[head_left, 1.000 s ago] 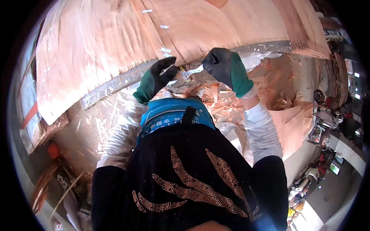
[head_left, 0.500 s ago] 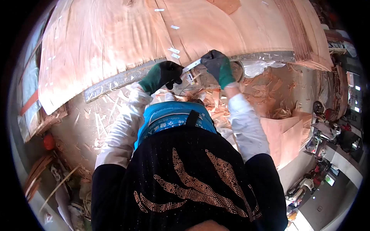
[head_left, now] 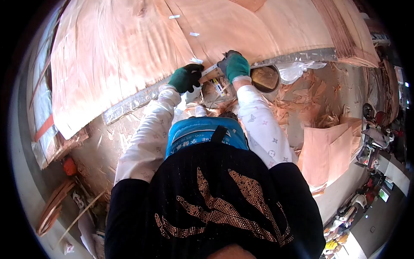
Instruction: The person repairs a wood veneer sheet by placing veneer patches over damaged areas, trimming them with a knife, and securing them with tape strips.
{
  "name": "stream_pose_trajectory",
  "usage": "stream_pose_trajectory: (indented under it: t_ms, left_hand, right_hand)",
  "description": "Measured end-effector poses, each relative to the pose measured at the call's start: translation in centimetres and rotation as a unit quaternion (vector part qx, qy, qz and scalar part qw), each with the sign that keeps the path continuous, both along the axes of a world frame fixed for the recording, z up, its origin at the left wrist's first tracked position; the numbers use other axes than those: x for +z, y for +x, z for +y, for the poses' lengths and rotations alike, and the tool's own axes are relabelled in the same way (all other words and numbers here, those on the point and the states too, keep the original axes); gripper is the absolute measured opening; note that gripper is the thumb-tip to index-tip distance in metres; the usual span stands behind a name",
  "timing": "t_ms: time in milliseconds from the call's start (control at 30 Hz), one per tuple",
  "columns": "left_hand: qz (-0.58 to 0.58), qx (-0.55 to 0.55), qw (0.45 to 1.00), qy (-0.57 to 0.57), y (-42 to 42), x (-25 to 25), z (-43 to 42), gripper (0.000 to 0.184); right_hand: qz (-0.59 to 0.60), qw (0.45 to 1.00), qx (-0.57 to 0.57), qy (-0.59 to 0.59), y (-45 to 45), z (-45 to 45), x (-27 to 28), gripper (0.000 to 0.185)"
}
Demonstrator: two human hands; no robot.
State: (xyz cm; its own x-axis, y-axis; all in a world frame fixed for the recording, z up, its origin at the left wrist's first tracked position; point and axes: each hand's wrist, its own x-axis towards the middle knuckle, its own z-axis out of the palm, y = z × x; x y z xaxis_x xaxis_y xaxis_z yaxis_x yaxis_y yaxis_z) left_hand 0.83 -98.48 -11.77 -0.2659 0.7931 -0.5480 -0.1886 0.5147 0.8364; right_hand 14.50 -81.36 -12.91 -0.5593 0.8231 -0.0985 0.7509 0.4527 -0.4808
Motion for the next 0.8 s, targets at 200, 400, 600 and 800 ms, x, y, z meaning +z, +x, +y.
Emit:
stream_pose_trajectory:
  t_ms: [200,400,600,800]
  left_hand:
    - [0.004,-0.012,1.0,0.005,0.0,-0.2,-0.1,0.034]
    - [-0.005,-0.015,1.0,0.014,-0.1,-0.3,-0.3,0.032]
    - [0.192,-0.084,0.978,0.001,1.0,2.3,-0.8,0.033]
    - [0.579,-0.184,0.793,-0.039,-4.9,1.0,0.3,0.035]
  right_hand:
    - [0.147,0.984,0.062,0.076,3.3,-2.2,-0.3,0.027]
    - [-0.063,0.935,0.202,0.285,2.9,-8.6,-1.7,0.049]
    - [-0.061,0.924,0.207,0.314,2.9,-8.5,-2.5,0.05]
    - [-0.095,0.93,0.216,0.283,2.8,-8.7,-2.3,0.071]
